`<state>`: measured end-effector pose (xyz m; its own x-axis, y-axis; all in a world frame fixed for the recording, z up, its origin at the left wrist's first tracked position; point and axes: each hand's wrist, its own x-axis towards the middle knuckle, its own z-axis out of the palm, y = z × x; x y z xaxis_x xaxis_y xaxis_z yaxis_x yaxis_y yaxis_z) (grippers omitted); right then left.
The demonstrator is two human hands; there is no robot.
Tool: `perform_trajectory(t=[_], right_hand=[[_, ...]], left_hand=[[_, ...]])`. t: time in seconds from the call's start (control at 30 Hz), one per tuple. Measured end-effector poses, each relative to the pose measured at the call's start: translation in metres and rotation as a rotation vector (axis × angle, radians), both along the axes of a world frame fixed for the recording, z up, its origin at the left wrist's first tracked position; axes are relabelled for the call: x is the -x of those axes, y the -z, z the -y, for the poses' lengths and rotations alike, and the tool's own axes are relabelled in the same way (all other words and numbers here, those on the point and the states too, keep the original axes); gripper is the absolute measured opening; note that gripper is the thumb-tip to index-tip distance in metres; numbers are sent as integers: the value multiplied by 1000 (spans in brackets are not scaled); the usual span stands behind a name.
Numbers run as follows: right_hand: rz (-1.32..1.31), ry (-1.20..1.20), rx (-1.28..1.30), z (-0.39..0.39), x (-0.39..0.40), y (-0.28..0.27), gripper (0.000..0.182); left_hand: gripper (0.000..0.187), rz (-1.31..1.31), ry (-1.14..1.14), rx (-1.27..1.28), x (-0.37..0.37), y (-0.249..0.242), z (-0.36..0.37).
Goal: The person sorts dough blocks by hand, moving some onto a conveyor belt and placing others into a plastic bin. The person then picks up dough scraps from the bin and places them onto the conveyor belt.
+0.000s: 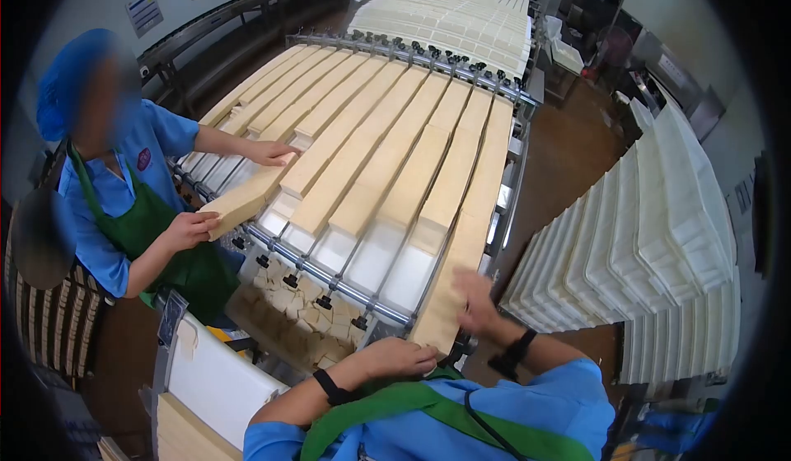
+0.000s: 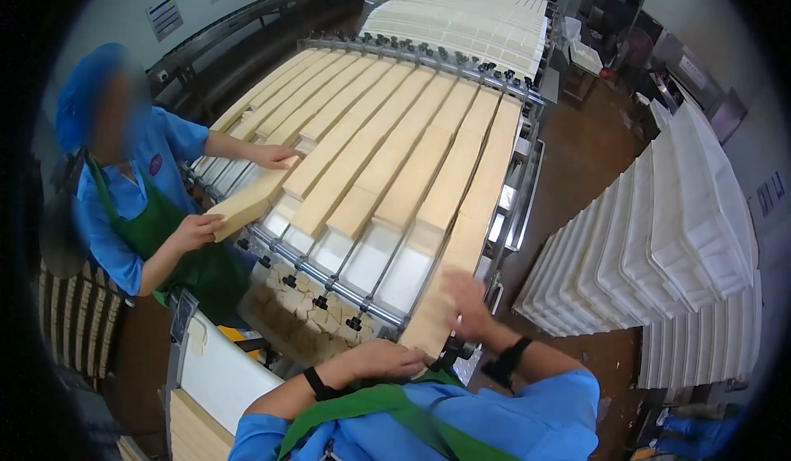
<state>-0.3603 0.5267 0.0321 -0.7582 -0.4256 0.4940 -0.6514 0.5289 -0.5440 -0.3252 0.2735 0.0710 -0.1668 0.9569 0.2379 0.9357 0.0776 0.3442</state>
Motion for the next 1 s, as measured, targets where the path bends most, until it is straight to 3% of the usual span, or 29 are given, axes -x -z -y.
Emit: perform_trajectory(t=[0.03, 0.1, 0.2, 0.27, 0.37, 0.43, 0.47, 0.5, 0.53, 0.6, 0.63, 0.73, 0.87, 1.0], right_hand=[[-104, -103, 62, 8, -19, 5, 52], [-56, -172, 16, 25, -56, -14, 51], [-249, -8, 47, 47, -71, 11, 51], [-285, -75, -28, 41, -73, 19, 44], [-351, -158, -216, 31, -70, 6, 40], [-363, -153, -323, 29, -65, 4, 39], [-383, -151, -296, 30, -61, 4, 37], [-392, -158, -267, 30, -57, 5, 36], [-389, -176, -239, 31, -59, 8, 35], [-409, -128, -205, 35, -56, 12, 33], [-420, -99, -191, 36, -56, 13, 33], [-390, -90, -227, 36, -57, 7, 30], [-371, -101, -345, 28, -58, 10, 22], [-394, -108, -323, 30, -57, 8, 22]], left_hand=[[17, -28, -5, 1, -1, 1, 1], [16, -66, -14, -3, 0, 1, 1], [14, -94, -33, 11, 0, 3, 5], [12, -112, -56, 64, -2, 7, 13], [11, -103, -305, 122, 1, -10, 48], [11, -90, -484, 1, 1, 12, 88], [15, -51, -649, 109, -6, 8, 106], [21, -70, -755, -153, -14, 23, 127], [32, 209, -849, -140, -24, 28, 147], [33, 182, -1040, -200, -37, 27, 164], [32, 320, -1205, -125, -46, 35, 170], [51, 467, -1546, -124, -72, 34, 176], [46, 201, -1901, -120, -125, 80, 205], [45, 126, -2281, -61, -178, 87, 215]])
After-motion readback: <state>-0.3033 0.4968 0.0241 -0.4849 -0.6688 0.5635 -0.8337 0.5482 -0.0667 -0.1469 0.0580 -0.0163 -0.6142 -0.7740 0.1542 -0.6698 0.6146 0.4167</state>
